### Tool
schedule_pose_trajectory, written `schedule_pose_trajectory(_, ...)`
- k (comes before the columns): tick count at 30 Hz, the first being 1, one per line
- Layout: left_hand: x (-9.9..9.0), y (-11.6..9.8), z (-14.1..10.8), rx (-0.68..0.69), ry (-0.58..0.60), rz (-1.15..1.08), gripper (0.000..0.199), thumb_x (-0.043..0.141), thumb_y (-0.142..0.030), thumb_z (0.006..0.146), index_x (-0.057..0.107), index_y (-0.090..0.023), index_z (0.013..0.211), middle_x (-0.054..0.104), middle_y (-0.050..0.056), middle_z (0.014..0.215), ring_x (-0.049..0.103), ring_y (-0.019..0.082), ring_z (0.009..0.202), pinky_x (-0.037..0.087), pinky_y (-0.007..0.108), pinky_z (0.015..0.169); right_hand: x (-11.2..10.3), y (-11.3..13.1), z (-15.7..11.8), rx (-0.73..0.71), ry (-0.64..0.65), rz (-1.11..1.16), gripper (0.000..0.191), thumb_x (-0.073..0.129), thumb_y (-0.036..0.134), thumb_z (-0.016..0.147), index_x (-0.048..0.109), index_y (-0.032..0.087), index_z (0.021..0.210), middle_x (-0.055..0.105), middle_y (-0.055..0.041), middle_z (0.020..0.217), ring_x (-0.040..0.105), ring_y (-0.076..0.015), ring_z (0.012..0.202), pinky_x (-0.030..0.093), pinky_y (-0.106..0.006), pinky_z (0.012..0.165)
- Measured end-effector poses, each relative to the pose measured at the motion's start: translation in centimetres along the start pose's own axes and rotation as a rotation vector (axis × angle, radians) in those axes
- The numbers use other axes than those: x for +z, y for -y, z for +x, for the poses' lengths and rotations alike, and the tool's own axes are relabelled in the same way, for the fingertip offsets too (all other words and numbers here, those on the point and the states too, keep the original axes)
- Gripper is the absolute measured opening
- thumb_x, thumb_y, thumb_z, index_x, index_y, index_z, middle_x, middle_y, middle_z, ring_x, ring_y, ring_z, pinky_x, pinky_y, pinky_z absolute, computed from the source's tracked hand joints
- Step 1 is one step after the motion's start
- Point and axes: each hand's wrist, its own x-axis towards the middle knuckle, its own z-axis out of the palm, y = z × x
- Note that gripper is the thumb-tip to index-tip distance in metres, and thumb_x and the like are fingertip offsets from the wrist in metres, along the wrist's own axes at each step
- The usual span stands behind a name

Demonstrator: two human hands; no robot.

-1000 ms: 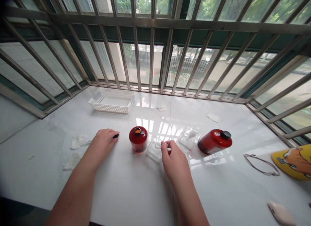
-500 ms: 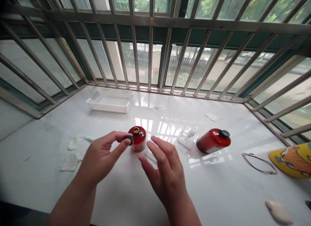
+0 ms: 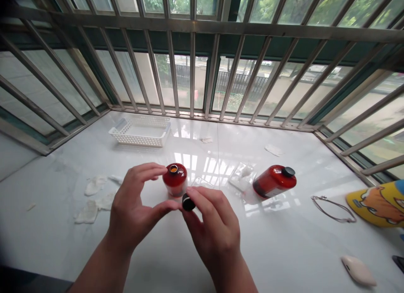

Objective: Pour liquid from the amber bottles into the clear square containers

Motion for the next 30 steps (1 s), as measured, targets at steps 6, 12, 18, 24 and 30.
schedule_pose_trajectory(6,1.6,3.6,-0.2,-0.292,0.258,-0.042,0.092,0.099,-0.049,0.084,0.049,-0.036,0.16,0.056,0.01,0.168,0.054,0.036,0.156,0.049,0.054,0.129,0.5,-0.2,0.2,0.102,0.019,-0.019,0.043,0.08,0.008,0.099,0.071,0.02,0.139,0.077,-0.0107,0.117,0.076,-0.0237,0.108,0.067,-0.038,0.095)
schedule_pose_trajectory(12,0.5,3.8,0.5,-0.257,0.409,-0.243,0.054,0.094,-0.034,0.09,0.067,-0.034,0.136,0.068,0.005,0.147,0.065,0.028,0.139,0.054,0.042,0.119,0.8,-0.2,0.0,0.192,0.134,0.073,0.041,0.078,0.013,0.102,0.068,0.025,0.14,0.076,-0.0091,0.117,0.074,-0.0236,0.108,0.065,-0.039,0.095)
schedule_pose_trajectory(18,-1.2,3.4,0.8,-0.279,0.642,-0.381,0.058,0.095,-0.018,0.082,0.071,-0.035,0.133,0.068,0.002,0.147,0.064,0.027,0.139,0.052,0.038,0.118,0.8,0.5,0.0,0.243,0.224,0.145,0.037,0.074,0.017,0.104,0.069,0.028,0.139,0.075,-0.0068,0.119,0.074,-0.0228,0.11,0.064,-0.037,0.095)
schedule_pose_trajectory(24,-0.7,2.1,0.9,-0.359,0.71,-0.426,0.06,0.088,-0.013,0.081,0.07,-0.032,0.135,0.073,0.001,0.136,0.07,0.027,0.125,0.056,0.039,0.112,0.8,0.9,0.0,0.282,0.302,0.12,0.035,0.071,0.018,0.104,0.069,0.029,0.137,0.073,-0.006,0.122,0.072,-0.0223,0.11,0.063,-0.036,0.095)
schedule_pose_trajectory(30,-0.7,1.5,0.8,-0.434,0.737,-0.416,0.067,0.086,-0.013,0.078,0.068,-0.034,0.139,0.074,0.0,0.135,0.072,0.027,0.121,0.057,0.04,0.109,0.9,1.1,-0.1,0.329,0.363,0.07,0.032,0.069,0.023,0.105,0.07,0.03,0.137,0.072,-0.0078,0.124,0.071,-0.0255,0.113,0.063,-0.038,0.094)
